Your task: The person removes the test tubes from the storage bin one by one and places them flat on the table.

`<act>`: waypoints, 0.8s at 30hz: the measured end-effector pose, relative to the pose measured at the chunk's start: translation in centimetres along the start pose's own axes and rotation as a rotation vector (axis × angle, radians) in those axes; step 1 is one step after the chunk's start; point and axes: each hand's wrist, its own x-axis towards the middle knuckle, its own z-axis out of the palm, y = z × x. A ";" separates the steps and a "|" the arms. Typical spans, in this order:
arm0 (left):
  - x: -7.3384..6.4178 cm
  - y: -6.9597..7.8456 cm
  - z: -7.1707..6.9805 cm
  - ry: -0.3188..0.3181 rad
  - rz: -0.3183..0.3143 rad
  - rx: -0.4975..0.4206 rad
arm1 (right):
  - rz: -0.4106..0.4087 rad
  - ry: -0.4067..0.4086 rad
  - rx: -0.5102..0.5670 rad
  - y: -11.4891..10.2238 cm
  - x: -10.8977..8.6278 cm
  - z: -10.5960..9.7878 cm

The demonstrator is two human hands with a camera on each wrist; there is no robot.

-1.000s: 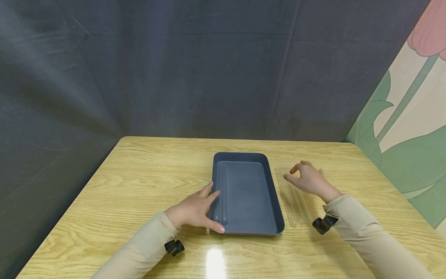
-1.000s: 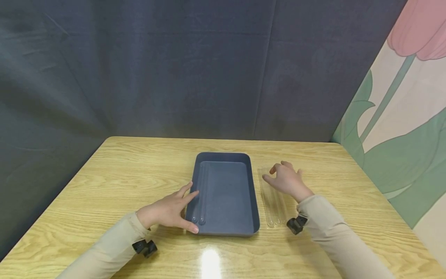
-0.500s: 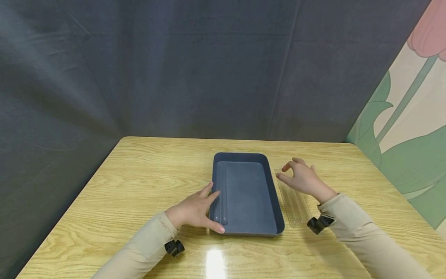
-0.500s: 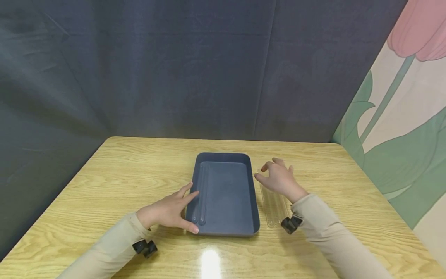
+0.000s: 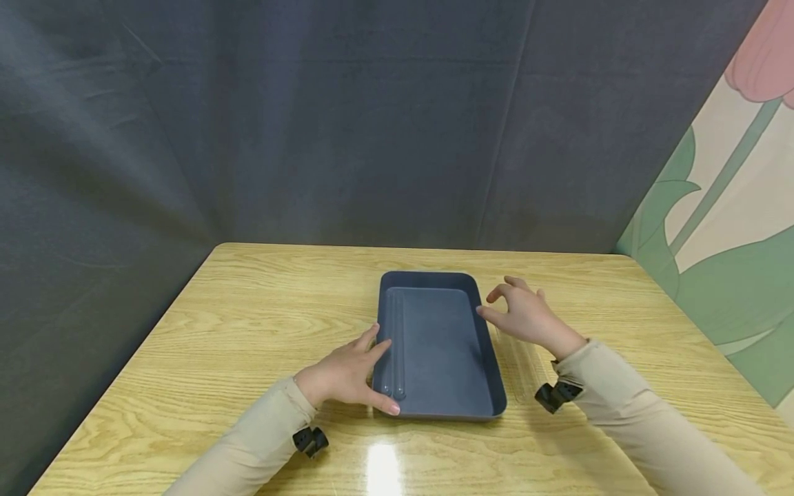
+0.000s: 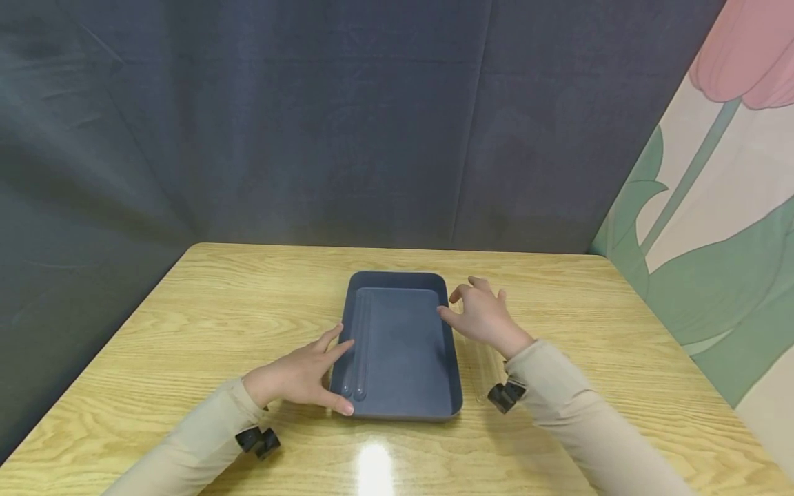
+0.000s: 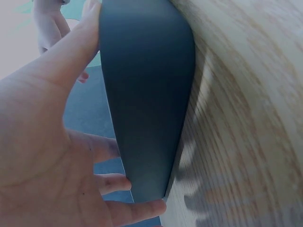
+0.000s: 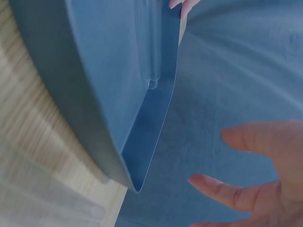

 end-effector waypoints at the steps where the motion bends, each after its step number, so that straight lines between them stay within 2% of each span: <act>1: 0.0 0.0 0.0 0.000 0.000 -0.002 | -0.003 -0.001 0.002 -0.1 0.0 0.1; 24: 0.0 0.0 0.0 0.001 -0.003 0.008 | -0.093 -0.003 -0.021 -3.4 0.6 1.0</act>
